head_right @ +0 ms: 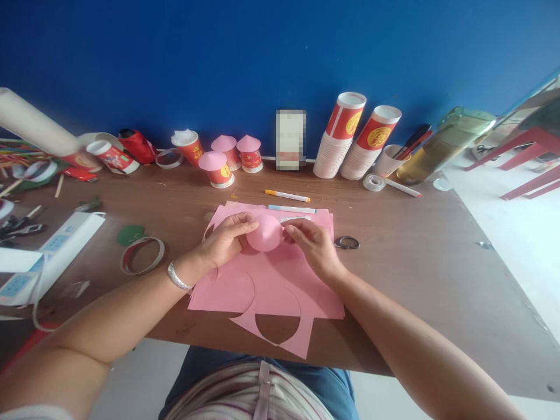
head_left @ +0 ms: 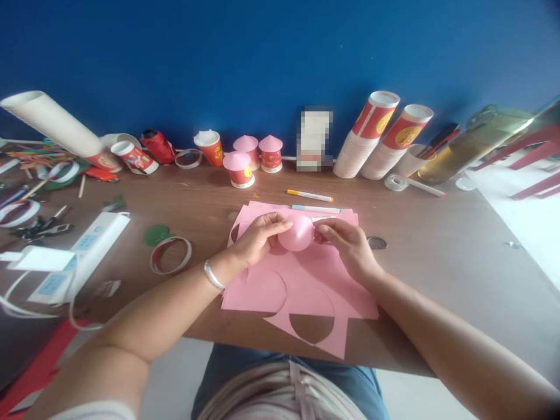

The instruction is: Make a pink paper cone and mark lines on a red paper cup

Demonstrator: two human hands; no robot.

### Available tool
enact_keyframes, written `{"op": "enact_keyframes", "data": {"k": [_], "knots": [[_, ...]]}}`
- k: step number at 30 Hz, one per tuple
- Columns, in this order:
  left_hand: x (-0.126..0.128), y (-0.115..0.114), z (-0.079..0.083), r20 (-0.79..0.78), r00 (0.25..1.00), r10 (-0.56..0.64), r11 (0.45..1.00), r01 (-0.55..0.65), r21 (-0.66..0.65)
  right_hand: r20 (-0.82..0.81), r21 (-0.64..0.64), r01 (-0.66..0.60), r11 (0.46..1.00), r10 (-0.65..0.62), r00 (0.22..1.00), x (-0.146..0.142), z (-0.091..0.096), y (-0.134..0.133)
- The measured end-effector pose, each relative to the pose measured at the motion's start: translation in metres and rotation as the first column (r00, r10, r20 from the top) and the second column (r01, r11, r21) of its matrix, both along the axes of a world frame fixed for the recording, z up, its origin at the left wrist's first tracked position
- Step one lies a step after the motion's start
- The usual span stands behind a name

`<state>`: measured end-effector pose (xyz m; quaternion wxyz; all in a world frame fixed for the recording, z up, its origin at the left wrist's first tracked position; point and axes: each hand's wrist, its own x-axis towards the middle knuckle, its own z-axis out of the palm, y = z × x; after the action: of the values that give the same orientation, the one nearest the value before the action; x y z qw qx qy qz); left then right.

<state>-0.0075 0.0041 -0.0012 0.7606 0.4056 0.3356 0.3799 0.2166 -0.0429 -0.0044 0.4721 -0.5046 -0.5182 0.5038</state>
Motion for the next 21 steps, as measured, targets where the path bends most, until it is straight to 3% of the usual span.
{"op": "enact_keyframes", "data": {"k": [8, 14, 18, 21], "knots": [[-0.002, -0.003, -0.007, -0.147, 0.988, -0.047, 0.991, 0.064, 0.116, -0.04, -0.073, -0.145, 0.987, 0.142, 0.989, -0.01, 0.005, 0.003], [-0.001, -0.006, -0.003, -0.182, 0.981, -0.064, 0.978, 0.098, 0.185, 0.059, -0.106, -0.138, 0.985, 0.145, 0.988, -0.012, 0.006, 0.0], [-0.001, -0.005, -0.003, -0.181, 0.981, -0.07, 0.984, 0.098, 0.151, 0.075, -0.092, -0.148, 0.985, 0.155, 0.985, -0.007, 0.005, 0.0], [-0.001, -0.003, -0.003, -0.098, 0.993, -0.058, 0.994, 0.066, 0.081, -0.018, -0.076, -0.107, 0.991, 0.105, 0.994, -0.003, 0.003, 0.001]]}}
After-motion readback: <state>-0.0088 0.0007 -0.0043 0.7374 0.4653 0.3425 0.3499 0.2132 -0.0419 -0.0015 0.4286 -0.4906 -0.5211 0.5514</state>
